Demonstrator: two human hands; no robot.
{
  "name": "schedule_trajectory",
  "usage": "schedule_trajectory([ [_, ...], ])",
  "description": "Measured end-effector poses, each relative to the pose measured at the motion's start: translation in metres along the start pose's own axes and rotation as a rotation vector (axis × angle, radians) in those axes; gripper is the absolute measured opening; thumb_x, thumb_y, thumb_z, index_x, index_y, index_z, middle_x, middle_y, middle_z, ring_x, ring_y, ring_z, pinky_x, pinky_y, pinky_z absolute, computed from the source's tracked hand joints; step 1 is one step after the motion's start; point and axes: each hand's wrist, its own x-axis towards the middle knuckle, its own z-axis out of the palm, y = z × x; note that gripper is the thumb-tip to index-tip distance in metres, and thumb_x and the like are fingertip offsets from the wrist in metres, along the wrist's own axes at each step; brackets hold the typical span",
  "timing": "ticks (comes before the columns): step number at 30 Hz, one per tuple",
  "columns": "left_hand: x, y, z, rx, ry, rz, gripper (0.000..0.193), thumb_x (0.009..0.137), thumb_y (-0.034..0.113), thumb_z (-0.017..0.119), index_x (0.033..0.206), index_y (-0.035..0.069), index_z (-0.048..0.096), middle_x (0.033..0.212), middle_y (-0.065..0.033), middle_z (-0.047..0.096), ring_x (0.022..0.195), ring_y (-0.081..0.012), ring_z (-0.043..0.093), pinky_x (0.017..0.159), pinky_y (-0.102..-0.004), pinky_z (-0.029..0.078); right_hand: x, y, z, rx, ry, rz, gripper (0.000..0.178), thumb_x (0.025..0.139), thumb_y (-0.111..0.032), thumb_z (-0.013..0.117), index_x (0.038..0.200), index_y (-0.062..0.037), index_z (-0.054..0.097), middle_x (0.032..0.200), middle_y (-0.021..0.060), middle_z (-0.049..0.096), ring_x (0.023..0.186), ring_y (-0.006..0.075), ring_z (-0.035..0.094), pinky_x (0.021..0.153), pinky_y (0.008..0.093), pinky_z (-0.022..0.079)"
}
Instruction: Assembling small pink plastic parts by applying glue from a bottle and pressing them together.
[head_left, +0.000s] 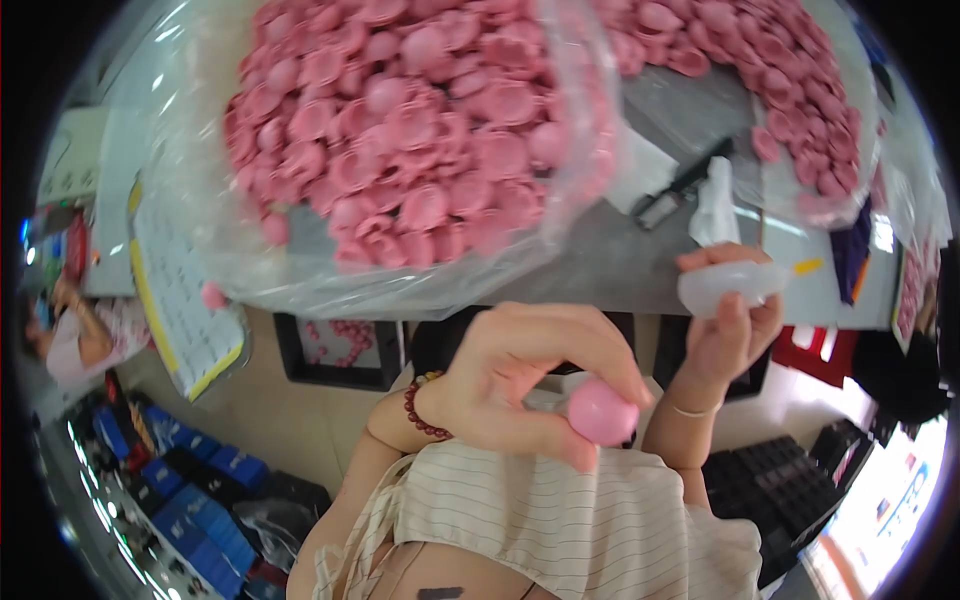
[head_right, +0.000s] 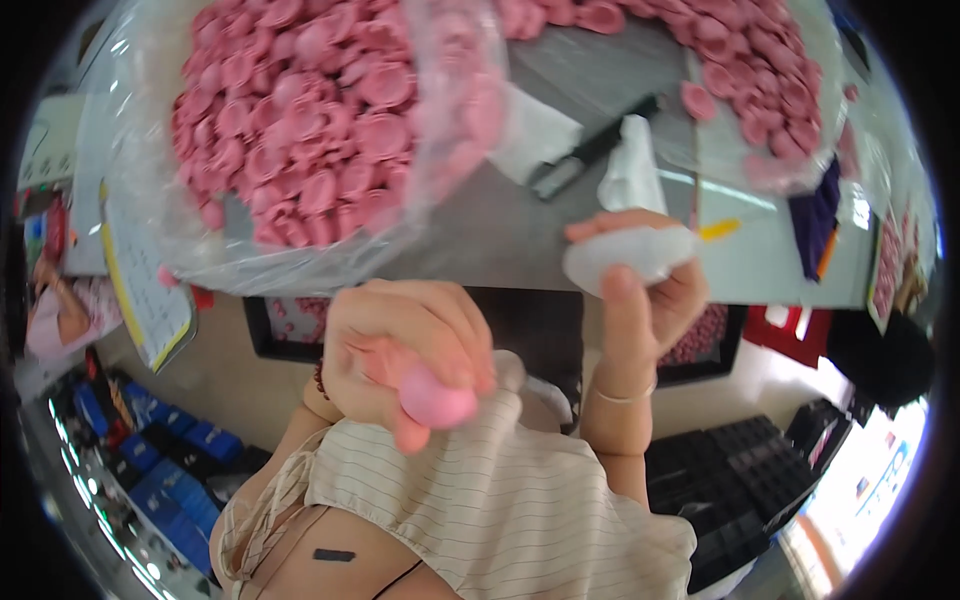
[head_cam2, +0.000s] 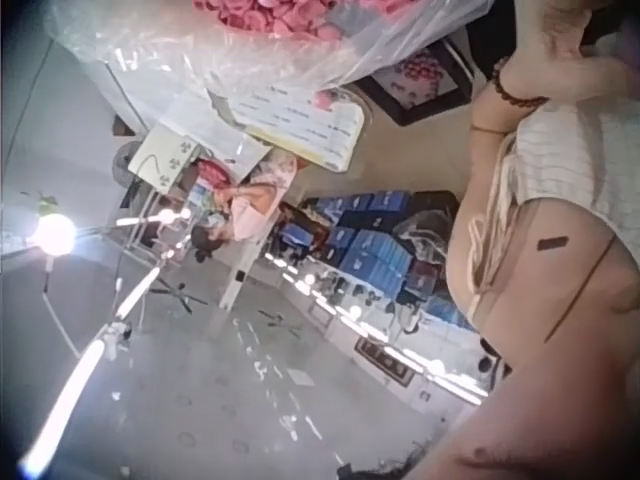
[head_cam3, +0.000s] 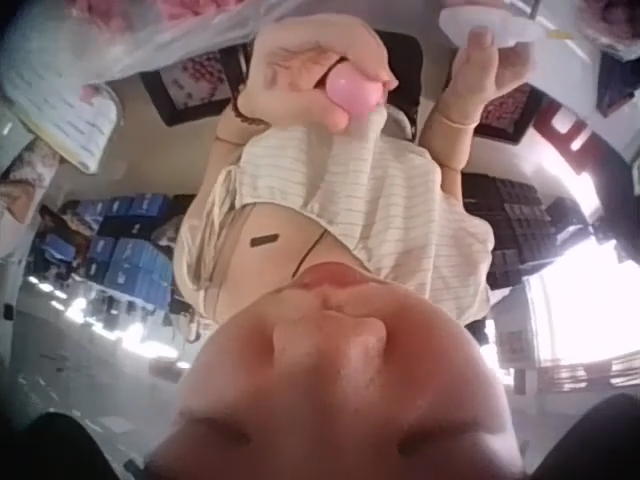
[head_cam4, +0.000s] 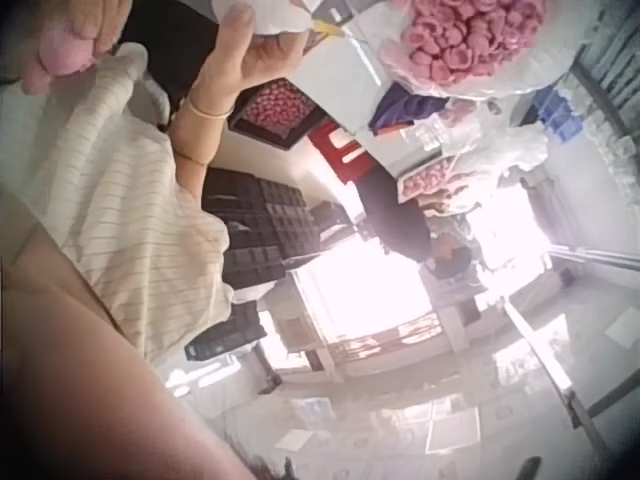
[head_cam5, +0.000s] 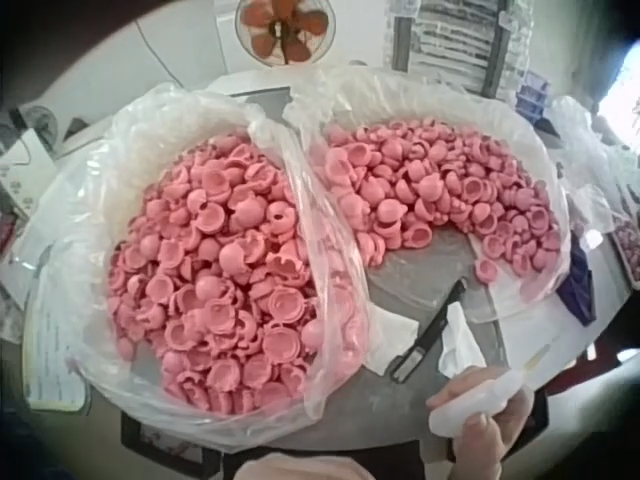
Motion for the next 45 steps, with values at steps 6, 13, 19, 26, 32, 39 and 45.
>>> schedule_trajectory([
  [6, -0.026, 0.043, -0.042, 0.541, -0.213, 0.357, 0.032, 0.064, 0.026, 0.071, 0.079, 0.0, 0.06, 0.075, -0.0109, 0.059, 0.069, -0.0246, 0.057, 0.061, -0.0331, 0.046, -0.006, 0.01, -0.018, -0.061, 0.044, -0.082, 0.041, 0.074, -0.031, 0.053, 0.085, 0.0076, 0.049, 0.075, 0.0178, 0.054, 0.064, 0.0204, 0.051, 0.058, 0.0266, 0.04],
  [13, -0.101, 0.117, -0.127, 1.376, 1.191, 0.427, 0.021, 0.075, 0.006, 0.056, 0.094, -0.003, 0.054, 0.091, -0.0088, 0.056, 0.081, -0.0136, 0.051, 0.07, -0.0279, 0.044, -0.003, 0.006, -0.01, -0.036, -0.023, -0.041, 0.039, 0.074, -0.031, 0.052, 0.083, 0.0063, 0.051, 0.072, 0.0159, 0.054, 0.06, 0.0161, 0.049, 0.053, 0.0233, 0.038],
  [19, -0.101, 0.114, -0.151, 1.678, 1.206, 0.395, 0.022, 0.076, 0.008, 0.055, 0.097, 0.0, 0.055, 0.093, -0.0089, 0.057, 0.086, -0.0162, 0.053, 0.076, -0.0293, 0.041, -0.002, 0.003, -0.005, -0.061, -0.008, -0.033, 0.038, 0.073, -0.031, 0.052, 0.084, 0.0053, 0.051, 0.071, 0.015, 0.055, 0.059, 0.0156, 0.049, 0.052, 0.0217, 0.037],
  [26, -0.034, 0.085, -0.106, 1.868, 0.68, 0.318, 0.024, 0.067, 0.003, 0.06, 0.09, 0.004, 0.057, 0.09, -0.0091, 0.058, 0.086, -0.0231, 0.053, 0.079, -0.031, 0.038, -0.002, 0.003, -0.006, -0.037, 0.0, -0.042, 0.038, 0.072, -0.029, 0.056, 0.085, 0.0058, 0.051, 0.07, 0.0171, 0.056, 0.06, 0.0179, 0.053, 0.055, 0.0241, 0.039],
  [32, -0.026, 0.077, -0.11, 1.85, 0.736, 0.12, 0.018, 0.068, 0.002, 0.059, 0.086, 0.004, 0.058, 0.082, -0.009, 0.058, 0.076, -0.0226, 0.053, 0.073, -0.0309, 0.04, -0.003, 0.006, -0.008, -0.091, -0.003, -0.063, 0.038, 0.073, -0.032, 0.052, 0.084, 0.0051, 0.051, 0.071, 0.0153, 0.055, 0.061, 0.0159, 0.05, 0.056, 0.0228, 0.037],
  [39, -0.02, 0.063, -0.057, 1.196, 0.626, 0.445, 0.01, 0.07, 0.002, 0.058, 0.081, 0.0, 0.058, 0.093, -0.0116, 0.056, 0.072, -0.0157, 0.055, 0.065, -0.024, 0.042, -0.004, -0.003, 0.0, -0.029, 0.012, -0.1, 0.042, 0.075, -0.036, 0.049, 0.085, 0.005, 0.048, 0.072, 0.0175, 0.054, 0.058, 0.0179, 0.05, 0.051, 0.0232, 0.039],
  [45, -0.012, 0.007, -0.01, 0.64, 0.05, 0.121, 0.013, 0.074, 0.009, 0.06, 0.081, -0.001, 0.057, 0.103, -0.0263, 0.048, 0.085, -0.0229, 0.054, 0.072, -0.0306, 0.044, -0.029, -0.028, 0.03, 0.461, -0.21, 0.076, 0.041, 0.076, -0.037, 0.052, 0.088, 0.0006, 0.042, 0.084, 0.0246, 0.052, 0.059, 0.021, 0.053, 0.053, 0.0261, 0.045],
])
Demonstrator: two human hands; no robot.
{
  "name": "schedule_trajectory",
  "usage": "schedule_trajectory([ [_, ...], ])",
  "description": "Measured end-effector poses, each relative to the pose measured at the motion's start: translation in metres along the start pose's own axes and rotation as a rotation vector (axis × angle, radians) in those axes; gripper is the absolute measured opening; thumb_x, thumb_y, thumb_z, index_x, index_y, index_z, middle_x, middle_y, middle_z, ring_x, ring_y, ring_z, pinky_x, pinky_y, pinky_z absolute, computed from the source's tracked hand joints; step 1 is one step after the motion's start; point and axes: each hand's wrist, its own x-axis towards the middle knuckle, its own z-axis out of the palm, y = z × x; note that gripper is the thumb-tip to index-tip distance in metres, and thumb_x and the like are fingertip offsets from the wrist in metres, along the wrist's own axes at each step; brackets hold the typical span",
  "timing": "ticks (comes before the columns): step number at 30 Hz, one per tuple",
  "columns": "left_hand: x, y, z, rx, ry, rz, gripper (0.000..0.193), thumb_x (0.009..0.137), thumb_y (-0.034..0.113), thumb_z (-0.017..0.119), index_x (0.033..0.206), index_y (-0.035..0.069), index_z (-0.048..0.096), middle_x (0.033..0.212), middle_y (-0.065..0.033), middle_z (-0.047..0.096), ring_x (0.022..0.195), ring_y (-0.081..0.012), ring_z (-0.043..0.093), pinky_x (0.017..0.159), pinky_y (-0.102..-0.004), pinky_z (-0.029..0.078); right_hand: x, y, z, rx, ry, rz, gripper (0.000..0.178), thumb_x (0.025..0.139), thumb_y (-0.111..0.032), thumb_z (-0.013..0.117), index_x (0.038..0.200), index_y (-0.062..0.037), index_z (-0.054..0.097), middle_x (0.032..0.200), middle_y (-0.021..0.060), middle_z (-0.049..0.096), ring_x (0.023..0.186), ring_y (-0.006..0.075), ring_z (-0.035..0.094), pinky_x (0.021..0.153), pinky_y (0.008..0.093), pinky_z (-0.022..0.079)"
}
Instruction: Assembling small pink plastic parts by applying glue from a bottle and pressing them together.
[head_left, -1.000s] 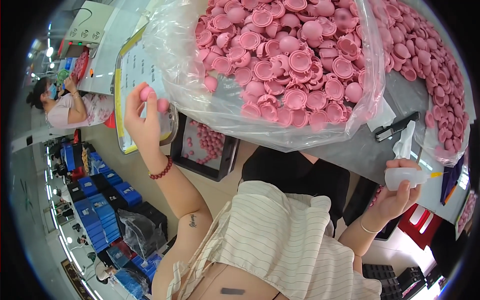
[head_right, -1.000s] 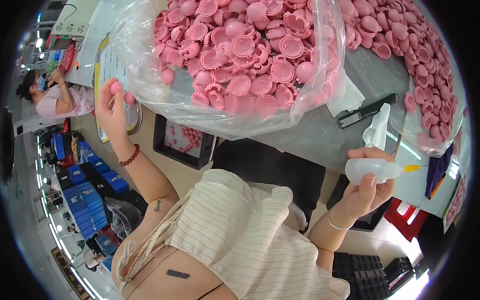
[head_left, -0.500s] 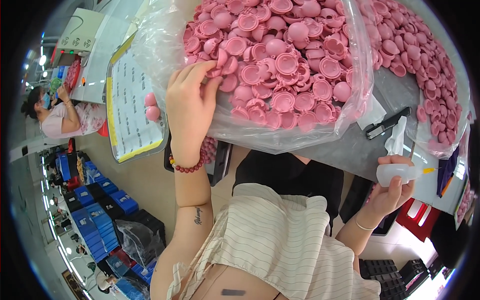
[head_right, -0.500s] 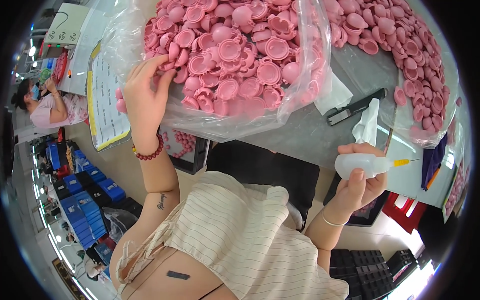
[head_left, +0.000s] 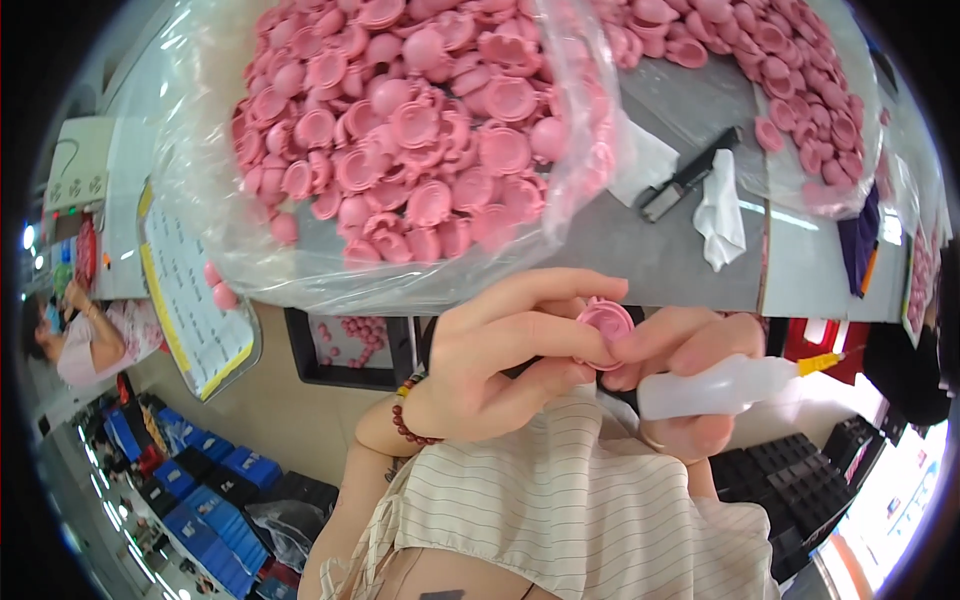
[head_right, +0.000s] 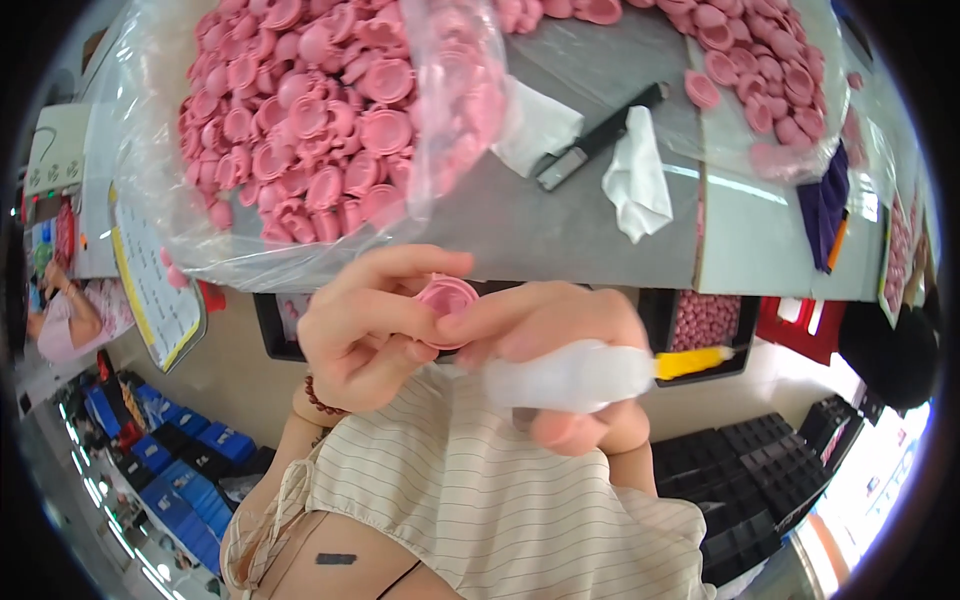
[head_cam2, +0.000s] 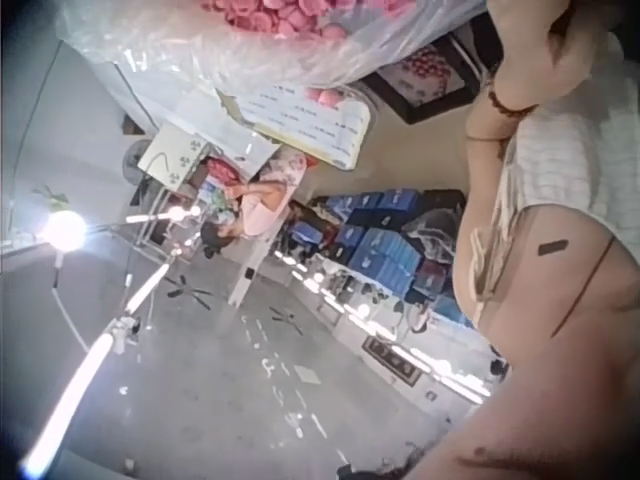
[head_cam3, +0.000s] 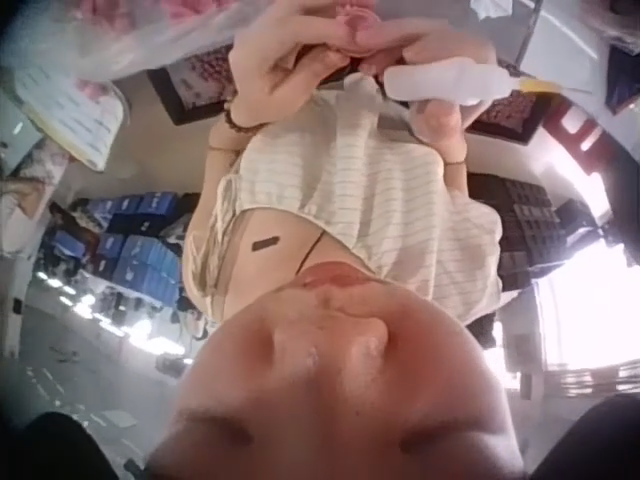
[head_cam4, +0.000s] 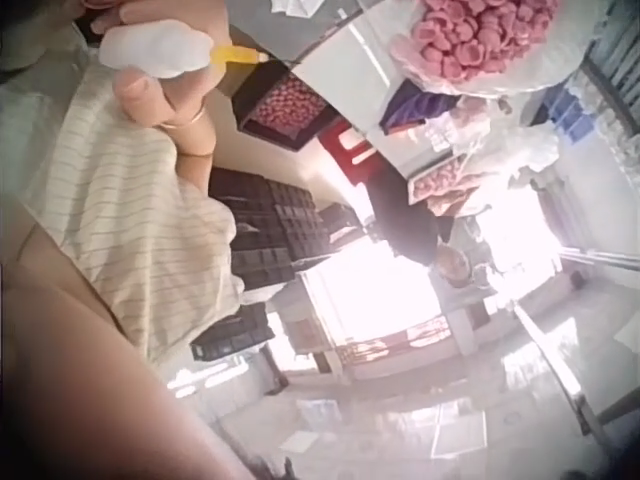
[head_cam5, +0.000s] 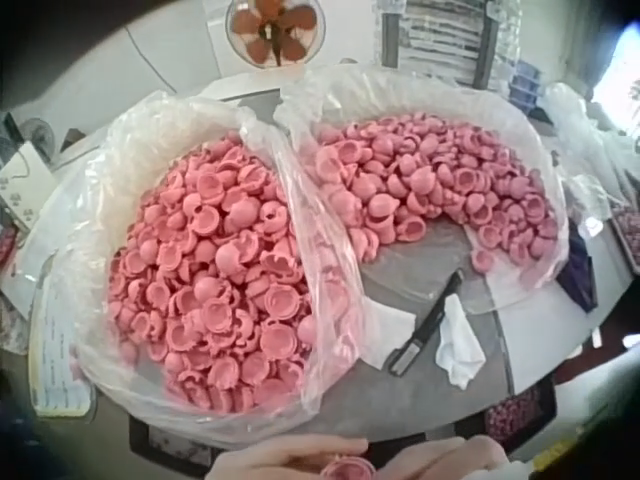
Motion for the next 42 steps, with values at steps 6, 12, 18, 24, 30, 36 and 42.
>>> schedule_trajectory([
  [6, 0.003, -0.01, 0.025, -0.648, 0.189, -0.14, 0.023, 0.077, 0.008, 0.054, 0.097, -0.001, 0.046, 0.108, -0.0257, 0.046, 0.09, -0.0196, 0.051, 0.08, -0.0299, 0.04, -0.005, 0.008, -0.007, 0.214, -0.064, -0.016, 0.038, 0.073, -0.026, 0.06, 0.094, 0.0013, 0.044, 0.091, 0.0257, 0.052, 0.077, 0.0265, 0.057, 0.067, 0.0321, 0.049],
  [12, -0.004, -0.021, 0.016, -0.757, 0.024, -0.265, 0.049, 0.074, 0.01, 0.059, 0.114, -0.005, 0.036, 0.11, -0.0213, 0.047, 0.099, -0.0211, 0.049, 0.084, -0.0317, 0.04, -0.007, 0.014, -0.014, 0.109, -0.131, -0.065, 0.034, 0.074, -0.021, 0.056, 0.094, 0.0032, 0.043, 0.081, 0.0219, 0.055, 0.068, 0.0223, 0.056, 0.058, 0.0288, 0.048],
  [18, -0.004, -0.012, 0.023, -0.697, 0.155, -0.34, 0.054, 0.071, 0.02, 0.066, 0.11, -0.006, 0.039, 0.107, -0.023, 0.049, 0.091, -0.0212, 0.054, 0.075, -0.0304, 0.047, -0.006, -0.004, -0.013, -0.104, 0.261, 0.093, 0.048, 0.07, -0.036, 0.061, 0.095, 0.0009, 0.043, 0.063, 0.0107, 0.052, 0.052, 0.0152, 0.049, 0.045, 0.0224, 0.038],
  [24, -0.004, -0.011, 0.024, -0.758, 0.161, -0.318, 0.05, 0.069, 0.015, 0.067, 0.107, -0.005, 0.041, 0.107, -0.0264, 0.046, 0.089, -0.0224, 0.055, 0.072, -0.0313, 0.049, 0.003, -0.008, -0.028, -0.186, 0.295, -0.209, 0.051, 0.072, -0.035, 0.059, 0.109, -0.0056, 0.039, 0.056, -0.0026, 0.03, 0.048, 0.0087, 0.026, 0.045, 0.0228, 0.021],
  [30, -0.003, -0.015, 0.02, -0.792, 0.089, -0.262, 0.044, 0.071, 0.005, 0.061, 0.109, -0.005, 0.039, 0.111, -0.0232, 0.045, 0.096, -0.0214, 0.051, 0.08, -0.0309, 0.043, 0.013, -0.019, -0.028, -0.435, -0.136, -0.53, 0.053, 0.073, -0.051, 0.052, 0.087, -0.0003, 0.053, 0.064, 0.0007, 0.034, 0.054, 0.0114, 0.029, 0.047, 0.0241, 0.02],
  [36, -0.005, -0.021, 0.02, -0.809, 0.015, -0.206, 0.043, 0.073, -0.003, 0.056, 0.112, -0.005, 0.038, 0.115, -0.0212, 0.044, 0.102, -0.0189, 0.048, 0.085, -0.0299, 0.04, 0.011, -0.018, -0.023, -0.557, -0.109, -0.538, 0.054, 0.069, -0.051, 0.056, 0.076, 0.0028, 0.057, 0.069, 0.0056, 0.056, 0.046, 0.0111, 0.041, 0.036, 0.0226, 0.028],
  [42, -0.004, -0.021, 0.021, -0.804, 0.023, -0.211, 0.042, 0.074, -0.003, 0.056, 0.112, -0.004, 0.038, 0.115, -0.0211, 0.043, 0.101, -0.0184, 0.048, 0.083, -0.0287, 0.04, 0.012, -0.017, -0.019, -0.561, -0.095, -0.547, 0.057, 0.067, -0.051, 0.058, 0.08, 0.0037, 0.059, 0.065, 0.0046, 0.055, 0.043, 0.0106, 0.041, 0.034, 0.0219, 0.028],
])
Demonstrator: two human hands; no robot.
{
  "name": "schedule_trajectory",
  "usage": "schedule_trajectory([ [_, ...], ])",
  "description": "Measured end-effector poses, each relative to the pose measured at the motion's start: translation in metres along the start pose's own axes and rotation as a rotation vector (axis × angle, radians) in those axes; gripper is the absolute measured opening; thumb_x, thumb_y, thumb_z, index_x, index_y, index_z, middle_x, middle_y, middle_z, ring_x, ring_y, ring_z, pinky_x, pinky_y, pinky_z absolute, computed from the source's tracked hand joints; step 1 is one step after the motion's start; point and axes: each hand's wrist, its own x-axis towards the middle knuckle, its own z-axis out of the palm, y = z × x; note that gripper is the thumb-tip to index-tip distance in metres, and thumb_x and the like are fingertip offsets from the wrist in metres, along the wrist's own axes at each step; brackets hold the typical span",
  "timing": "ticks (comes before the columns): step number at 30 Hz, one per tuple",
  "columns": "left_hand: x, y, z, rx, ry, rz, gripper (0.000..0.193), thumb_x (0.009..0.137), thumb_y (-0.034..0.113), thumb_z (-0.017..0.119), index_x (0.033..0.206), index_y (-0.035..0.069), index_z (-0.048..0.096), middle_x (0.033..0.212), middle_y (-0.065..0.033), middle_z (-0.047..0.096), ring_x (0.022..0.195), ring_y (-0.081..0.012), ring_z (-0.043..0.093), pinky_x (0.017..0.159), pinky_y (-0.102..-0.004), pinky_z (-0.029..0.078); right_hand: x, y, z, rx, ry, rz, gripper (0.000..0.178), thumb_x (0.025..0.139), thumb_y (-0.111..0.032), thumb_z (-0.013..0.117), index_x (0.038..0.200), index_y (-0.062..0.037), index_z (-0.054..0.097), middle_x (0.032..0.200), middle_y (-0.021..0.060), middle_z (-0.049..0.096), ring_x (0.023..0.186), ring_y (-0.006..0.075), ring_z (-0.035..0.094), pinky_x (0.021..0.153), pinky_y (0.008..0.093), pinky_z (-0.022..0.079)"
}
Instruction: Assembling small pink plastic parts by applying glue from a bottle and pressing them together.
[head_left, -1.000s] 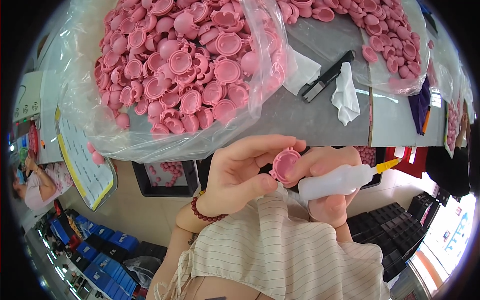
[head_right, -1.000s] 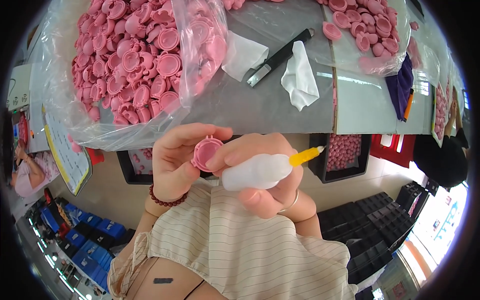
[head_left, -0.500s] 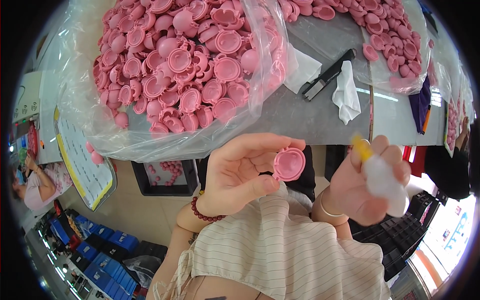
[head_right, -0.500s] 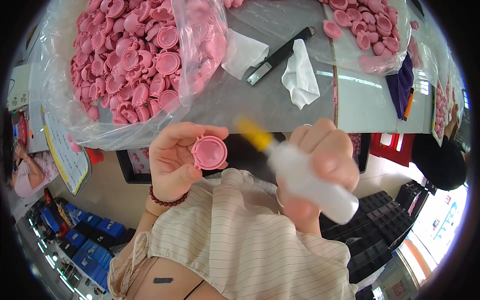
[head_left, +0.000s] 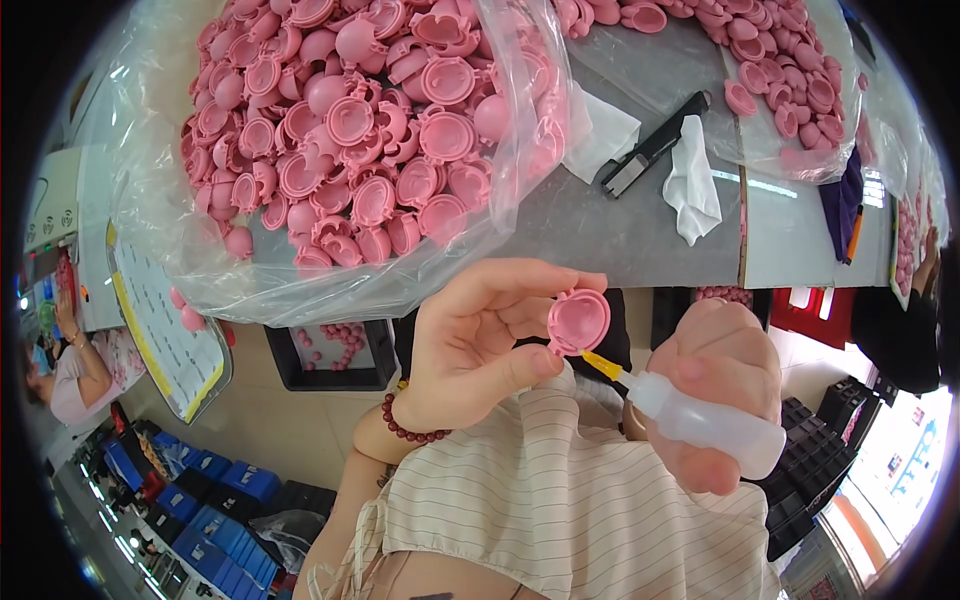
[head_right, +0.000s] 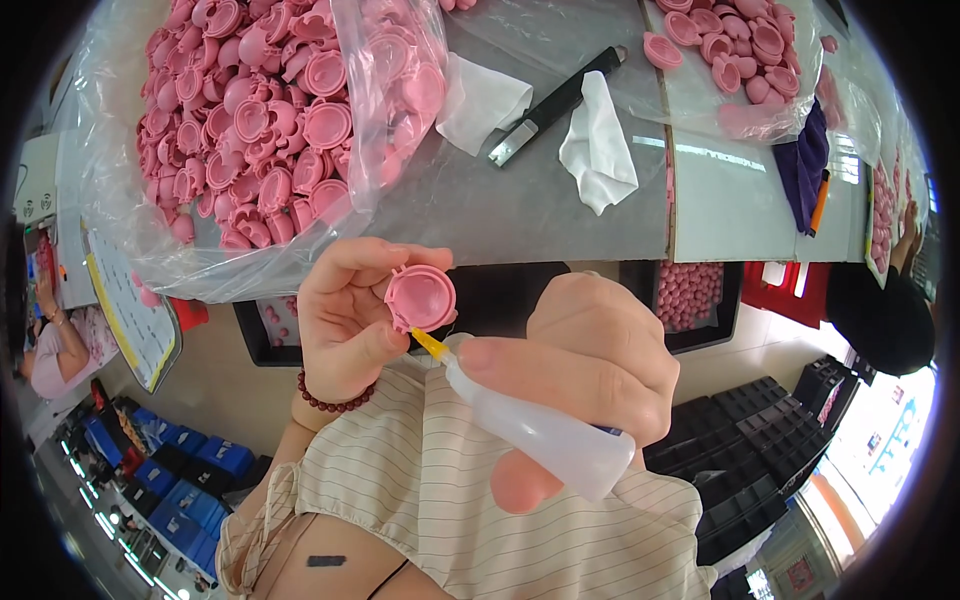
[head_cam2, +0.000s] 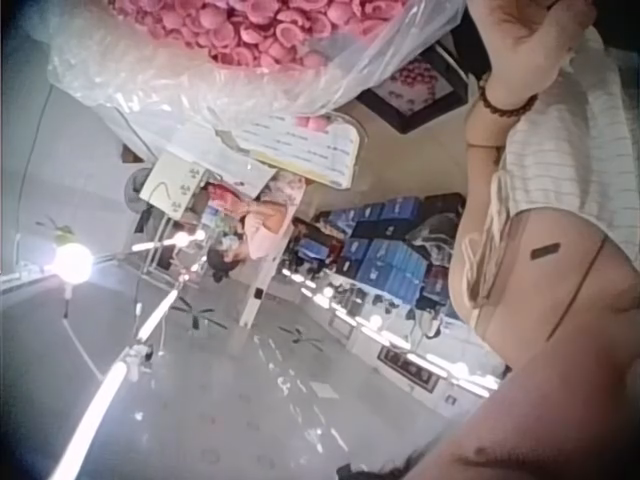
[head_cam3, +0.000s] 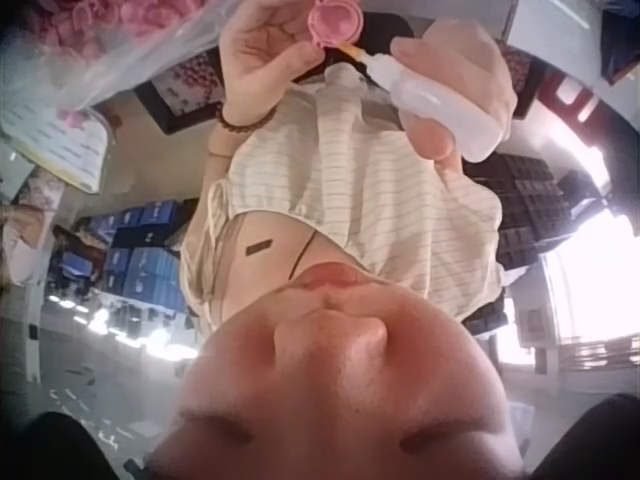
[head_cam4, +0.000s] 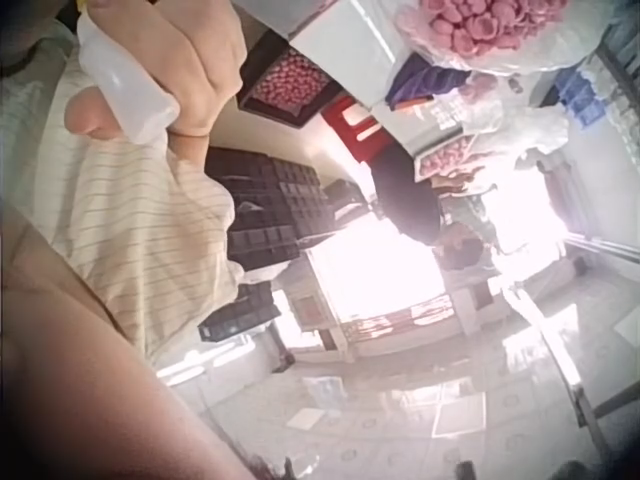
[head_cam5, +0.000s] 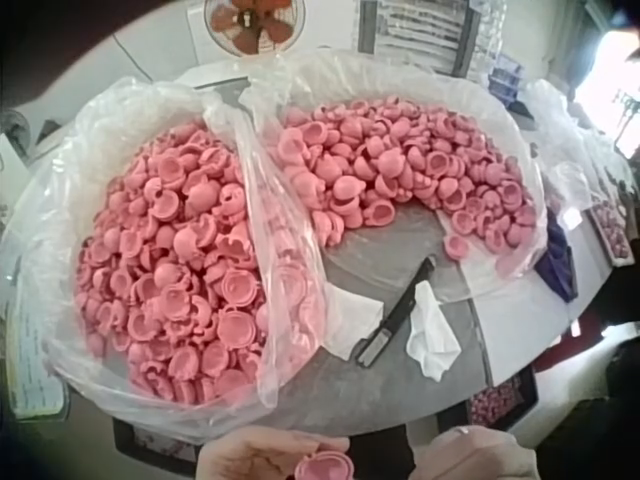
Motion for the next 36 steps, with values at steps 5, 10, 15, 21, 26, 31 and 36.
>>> schedule_trajectory([
  [5, 0.001, 0.001, -0.001, 0.002, -0.014, -0.005, 0.043, 0.074, -0.003, 0.056, 0.112, -0.004, 0.038, 0.116, -0.0209, 0.043, 0.101, -0.0184, 0.048, 0.083, -0.0286, 0.04, -0.001, 0.0, -0.001, -0.019, -0.021, 0.014, 0.056, 0.068, -0.052, 0.057, 0.079, 0.0034, 0.06, 0.064, 0.0041, 0.054, 0.043, 0.0106, 0.042, 0.034, 0.022, 0.028],
  [10, -0.002, 0.002, 0.006, 0.038, 0.141, -0.061, 0.046, 0.069, 0.011, 0.066, 0.105, -0.003, 0.04, 0.107, -0.0243, 0.048, 0.091, -0.0223, 0.054, 0.078, -0.0311, 0.045, -0.004, 0.003, 0.001, 0.01, 0.009, -0.01, 0.055, 0.07, -0.05, 0.055, 0.079, 0.004, 0.056, 0.068, 0.0072, 0.058, 0.045, 0.0104, 0.043, 0.033, 0.0221, 0.028],
  [15, 0.002, 0.007, 0.012, 0.018, 0.155, -0.092, 0.046, 0.069, 0.011, 0.066, 0.105, -0.003, 0.041, 0.107, -0.0242, 0.048, 0.092, -0.022, 0.054, 0.08, -0.0303, 0.043, -0.002, 0.005, -0.005, -0.012, 0.035, -0.053, 0.052, 0.073, -0.047, 0.055, 0.078, 0.0048, 0.055, 0.073, 0.0108, 0.06, 0.046, 0.0104, 0.043, 0.033, 0.0219, 0.028],
  [21, 0.001, 0.007, 0.011, 0.016, 0.174, -0.111, 0.046, 0.069, 0.01, 0.067, 0.104, -0.003, 0.042, 0.106, -0.024, 0.049, 0.093, -0.0224, 0.053, 0.081, -0.0305, 0.043, -0.005, 0.01, -0.004, -0.067, -0.033, -0.096, 0.053, 0.075, -0.047, 0.051, 0.079, 0.0054, 0.053, 0.075, 0.0122, 0.06, 0.048, 0.0103, 0.044, 0.035, 0.022, 0.029],
  [26, 0.0, 0.007, 0.009, 0.031, 0.152, -0.098, 0.047, 0.068, 0.01, 0.067, 0.105, -0.004, 0.042, 0.106, -0.0239, 0.049, 0.095, -0.0229, 0.053, 0.081, -0.031, 0.042, -0.005, 0.009, -0.005, -0.06, 0.021, -0.116, 0.053, 0.077, -0.048, 0.048, 0.078, 0.0051, 0.053, 0.075, 0.0128, 0.06, 0.048, 0.0115, 0.045, 0.035, 0.0228, 0.029],
  [31, 0.001, 0.007, 0.01, 0.064, 0.14, -0.074, 0.047, 0.067, 0.01, 0.068, 0.104, -0.004, 0.042, 0.106, -0.0246, 0.048, 0.095, -0.0234, 0.052, 0.083, -0.0323, 0.042, -0.004, 0.009, -0.003, -0.088, 0.036, -0.072, 0.055, 0.079, -0.048, 0.044, 0.076, 0.0067, 0.051, 0.073, 0.0144, 0.059, 0.048, 0.0126, 0.044, 0.035, 0.023, 0.028],
  [36, 0.0, 0.005, 0.002, 0.114, 0.066, -0.002, 0.043, 0.069, 0.002, 0.062, 0.107, -0.005, 0.041, 0.11, -0.0235, 0.047, 0.098, -0.023, 0.051, 0.085, -0.0321, 0.041, -0.004, 0.014, -0.005, -0.114, 0.037, -0.136, 0.055, 0.079, -0.046, 0.045, 0.076, 0.0078, 0.051, 0.071, 0.015, 0.059, 0.048, 0.0122, 0.045, 0.034, 0.0224, 0.028],
])
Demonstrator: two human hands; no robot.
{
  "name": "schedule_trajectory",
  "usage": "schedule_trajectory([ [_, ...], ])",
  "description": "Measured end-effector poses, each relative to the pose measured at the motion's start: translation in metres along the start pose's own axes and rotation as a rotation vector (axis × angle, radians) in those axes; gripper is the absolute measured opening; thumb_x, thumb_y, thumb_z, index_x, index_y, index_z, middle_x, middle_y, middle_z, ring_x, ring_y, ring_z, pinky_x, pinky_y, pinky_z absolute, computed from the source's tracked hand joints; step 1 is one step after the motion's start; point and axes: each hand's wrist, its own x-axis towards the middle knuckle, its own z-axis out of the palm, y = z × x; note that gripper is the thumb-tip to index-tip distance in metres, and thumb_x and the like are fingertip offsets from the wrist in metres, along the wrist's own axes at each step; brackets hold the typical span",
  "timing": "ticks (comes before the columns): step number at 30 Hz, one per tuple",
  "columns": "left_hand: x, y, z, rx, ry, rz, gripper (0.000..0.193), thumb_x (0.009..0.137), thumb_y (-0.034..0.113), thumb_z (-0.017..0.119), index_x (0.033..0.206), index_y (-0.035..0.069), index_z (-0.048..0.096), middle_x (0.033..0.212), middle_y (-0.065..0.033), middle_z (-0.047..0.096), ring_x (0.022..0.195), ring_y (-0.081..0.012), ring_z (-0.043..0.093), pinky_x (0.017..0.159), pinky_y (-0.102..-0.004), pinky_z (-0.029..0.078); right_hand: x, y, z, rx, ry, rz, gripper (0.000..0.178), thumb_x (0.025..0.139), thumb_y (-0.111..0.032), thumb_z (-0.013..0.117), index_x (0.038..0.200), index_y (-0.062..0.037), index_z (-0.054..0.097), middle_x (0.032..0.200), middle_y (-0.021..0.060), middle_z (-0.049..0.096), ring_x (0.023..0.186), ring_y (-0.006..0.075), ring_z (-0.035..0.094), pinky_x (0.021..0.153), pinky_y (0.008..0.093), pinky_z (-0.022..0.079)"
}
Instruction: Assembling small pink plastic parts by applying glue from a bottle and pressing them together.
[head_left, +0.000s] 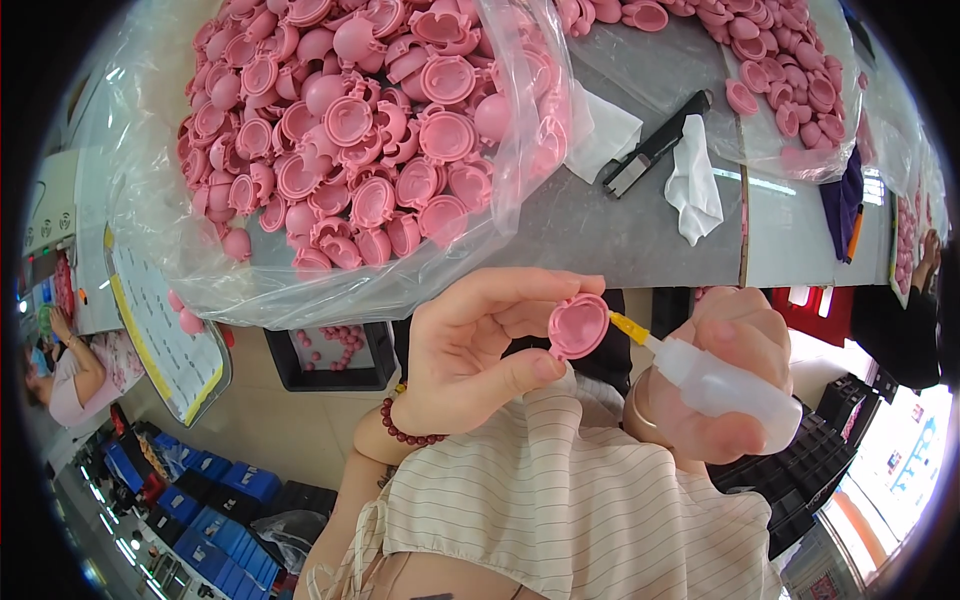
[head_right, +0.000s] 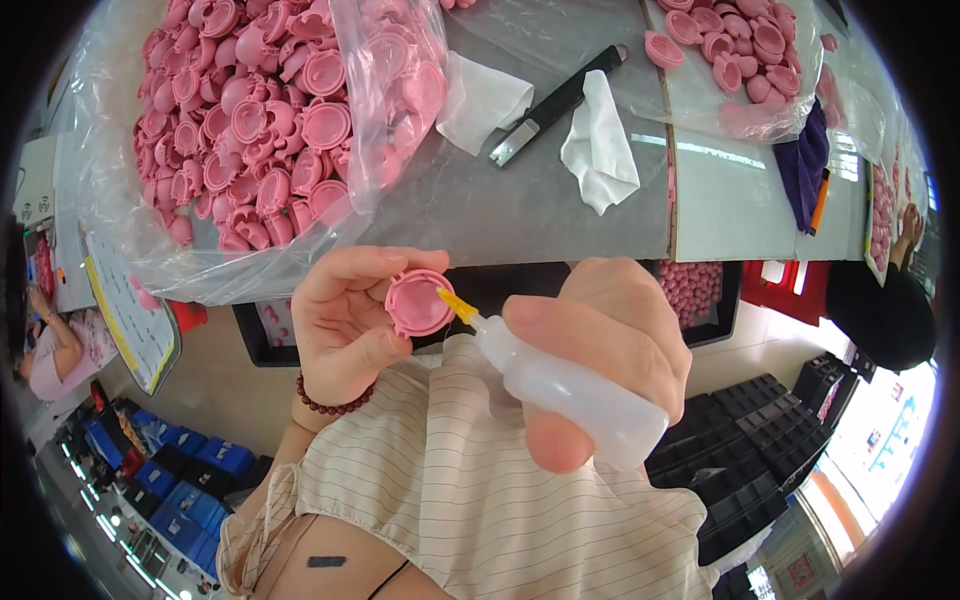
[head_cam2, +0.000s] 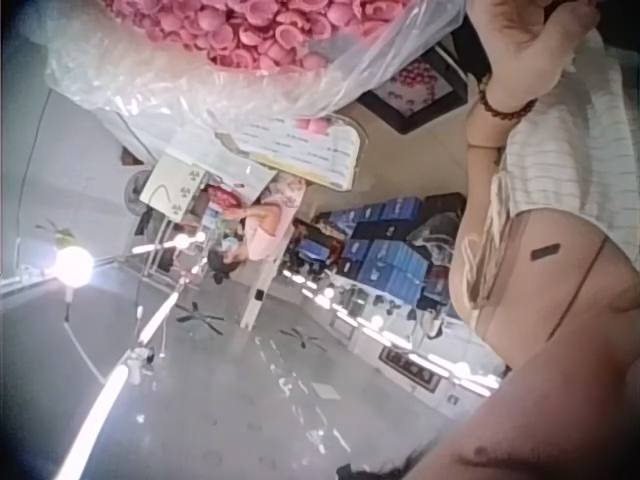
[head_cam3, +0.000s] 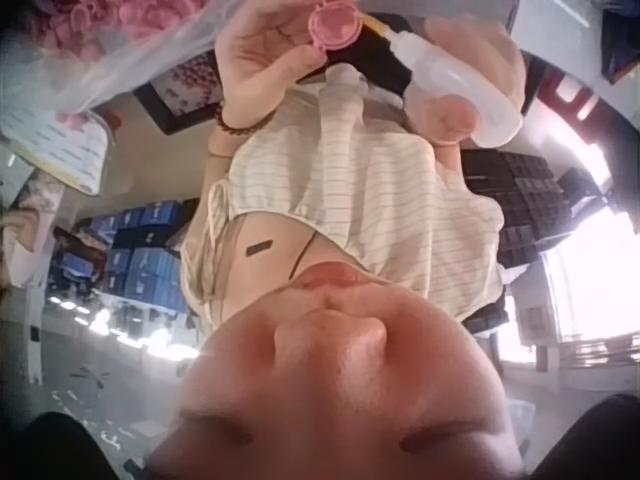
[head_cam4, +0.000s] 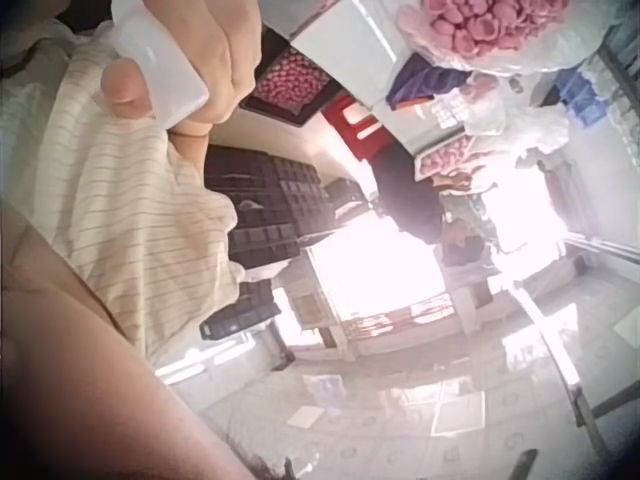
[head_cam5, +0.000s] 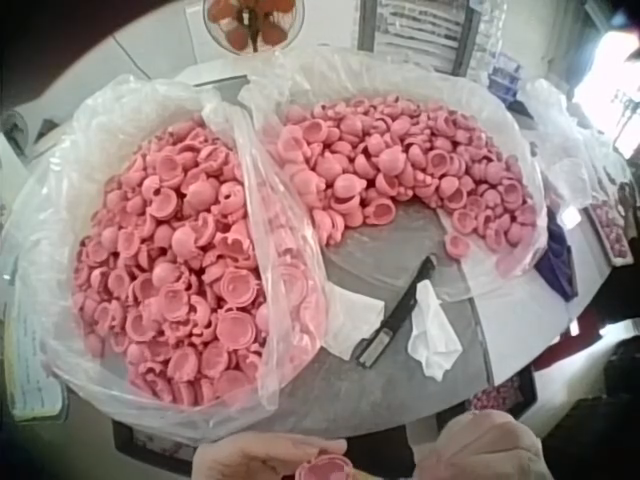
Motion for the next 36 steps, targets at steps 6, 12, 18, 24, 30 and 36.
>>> schedule_trajectory([
  [6, 0.0, -0.001, -0.005, 0.004, -0.05, 0.074, 0.04, 0.071, -0.008, 0.055, 0.109, -0.006, 0.041, 0.113, -0.0226, 0.044, 0.103, -0.0228, 0.048, 0.087, -0.0318, 0.039, -0.002, -0.002, -0.005, -0.07, -0.009, -0.101, 0.053, 0.079, -0.045, 0.047, 0.076, 0.0078, 0.051, 0.069, 0.0152, 0.059, 0.044, 0.0119, 0.044, 0.034, 0.0215, 0.03],
  [12, -0.001, -0.003, -0.004, 0.034, -0.009, 0.129, 0.039, 0.071, -0.008, 0.055, 0.107, -0.006, 0.041, 0.113, -0.023, 0.044, 0.105, -0.0238, 0.046, 0.088, -0.0324, 0.039, -0.007, -0.015, 0.004, -0.026, -0.018, 0.051, 0.051, 0.08, -0.044, 0.042, 0.076, 0.0057, 0.052, 0.061, 0.0098, 0.049, 0.043, 0.0128, 0.039, 0.034, 0.0227, 0.024],
  [18, -0.002, -0.001, -0.001, -0.029, -0.002, 0.107, 0.04, 0.073, -0.004, 0.055, 0.109, -0.005, 0.039, 0.113, -0.0227, 0.044, 0.105, -0.0237, 0.047, 0.089, -0.0325, 0.038, -0.006, -0.011, 0.001, 0.161, 0.16, 0.127, 0.05, 0.078, -0.046, 0.048, 0.086, 0.003, 0.052, 0.069, 0.011, 0.054, 0.05, 0.0153, 0.042, 0.04, 0.0247, 0.033],
  [24, 0.002, 0.002, 0.001, -0.168, 0.077, -0.078, 0.051, 0.074, 0.024, 0.061, 0.11, -0.003, 0.037, 0.104, -0.0224, 0.05, 0.078, -0.0212, 0.058, 0.066, -0.0302, 0.05, 0.004, 0.027, -0.063, -0.585, 0.516, 0.311, 0.035, 0.079, -0.01, 0.049, 0.106, 0.0106, 0.039, 0.092, 0.0272, 0.053, 0.083, 0.0262, 0.055, 0.068, 0.0285, 0.045],
  [30, 0.002, 0.003, -0.004, -0.31, 0.015, -0.165, 0.055, 0.074, 0.028, 0.061, 0.112, -0.003, 0.036, 0.103, -0.0217, 0.051, 0.073, -0.0201, 0.059, 0.063, -0.0283, 0.049, 0.0, 0.059, -0.142, -0.769, 0.429, 0.613, 0.043, 0.07, -0.001, 0.061, 0.104, 0.0118, 0.039, 0.094, 0.0246, 0.054, 0.084, 0.0222, 0.056, 0.071, 0.0275, 0.046],
  [36, 0.001, 0.003, 0.0, -0.284, 0.038, -0.172, 0.05, 0.073, 0.021, 0.063, 0.11, -0.003, 0.038, 0.104, -0.0215, 0.051, 0.076, -0.0199, 0.058, 0.067, -0.029, 0.049, 0.006, 0.058, -0.133, -1.161, 0.612, 0.32, 0.037, 0.066, -0.004, 0.067, 0.095, 0.006, 0.047, 0.081, 0.0128, 0.057, 0.07, 0.0168, 0.054, 0.06, 0.0216, 0.044],
])
